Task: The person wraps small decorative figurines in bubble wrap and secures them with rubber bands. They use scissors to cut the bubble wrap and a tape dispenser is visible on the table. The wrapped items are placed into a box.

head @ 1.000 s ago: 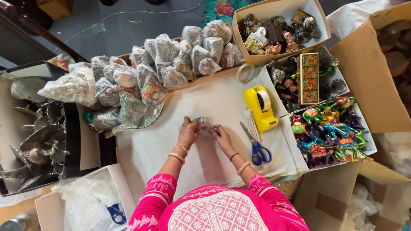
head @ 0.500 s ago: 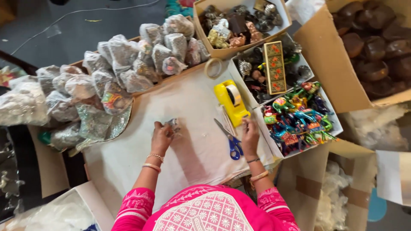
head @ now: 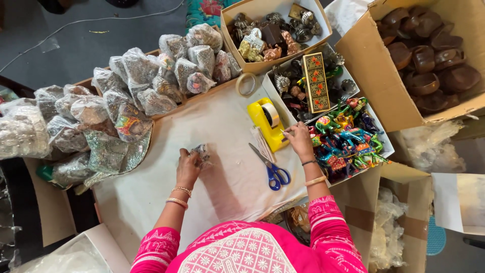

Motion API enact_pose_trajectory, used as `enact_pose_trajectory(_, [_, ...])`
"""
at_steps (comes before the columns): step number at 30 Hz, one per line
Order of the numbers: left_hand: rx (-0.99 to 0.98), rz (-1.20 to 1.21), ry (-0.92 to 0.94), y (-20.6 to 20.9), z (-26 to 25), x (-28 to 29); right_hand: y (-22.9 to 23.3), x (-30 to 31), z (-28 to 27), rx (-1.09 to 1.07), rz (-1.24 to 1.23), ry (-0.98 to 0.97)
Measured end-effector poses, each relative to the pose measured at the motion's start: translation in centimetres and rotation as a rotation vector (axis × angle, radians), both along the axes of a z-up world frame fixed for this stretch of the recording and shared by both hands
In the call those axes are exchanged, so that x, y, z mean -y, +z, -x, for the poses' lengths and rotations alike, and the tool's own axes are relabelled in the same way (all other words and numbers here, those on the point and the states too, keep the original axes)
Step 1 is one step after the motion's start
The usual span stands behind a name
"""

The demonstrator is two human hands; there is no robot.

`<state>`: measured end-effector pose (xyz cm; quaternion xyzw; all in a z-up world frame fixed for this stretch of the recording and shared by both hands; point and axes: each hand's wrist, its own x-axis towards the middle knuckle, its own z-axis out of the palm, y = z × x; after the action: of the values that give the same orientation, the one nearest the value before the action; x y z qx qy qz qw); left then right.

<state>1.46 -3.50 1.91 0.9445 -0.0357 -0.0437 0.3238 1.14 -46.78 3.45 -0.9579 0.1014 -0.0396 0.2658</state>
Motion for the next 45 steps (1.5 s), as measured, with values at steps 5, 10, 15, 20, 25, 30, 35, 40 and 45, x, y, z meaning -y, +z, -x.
enact_pose_trajectory(5, [-0.023, 0.001, 0.008, 0.3, 0.0, 0.1, 0.5, -1.2, 1.2, 0.069, -0.048, -0.054])
enact_pose_trajectory(10, [-0.065, -0.030, 0.009, 0.4, -0.2, 0.1, 0.3, -1.5, 1.7, 0.143, -0.305, -0.151])
enact_pose_trajectory(15, [-0.049, -0.024, 0.019, 0.4, -0.1, 0.2, -0.2, -0.8, 2.5, 0.129, -0.452, -0.167])
enact_pose_trajectory(20, [-0.030, -0.029, 0.011, -0.1, 0.1, 0.1, -0.6, -1.6, 4.0, 0.067, -0.575, -0.237])
enact_pose_trajectory(25, [-0.031, -0.049, 0.007, 0.0, 0.0, 0.2, -1.7, -2.0, 5.0, 0.104, -0.613, -0.279])
enact_pose_trajectory(30, [-0.052, -0.041, 0.025, 0.3, -0.1, 0.3, -4.5, -3.1, 5.7, 0.204, -0.679, -0.292])
enact_pose_trajectory(35, [-0.042, -0.028, 0.026, 0.2, 0.0, 0.3, -6.5, -4.9, 5.6, 0.404, -0.733, -0.260])
enact_pose_trajectory(40, [-0.005, -0.029, 0.012, -0.2, 0.1, 0.2, -9.0, -4.9, 6.6, 0.407, -0.677, -0.276])
enact_pose_trajectory(45, [0.027, -0.019, 0.008, -0.9, 0.2, 0.3, -9.6, -6.2, 9.7, 0.372, -0.578, -0.308])
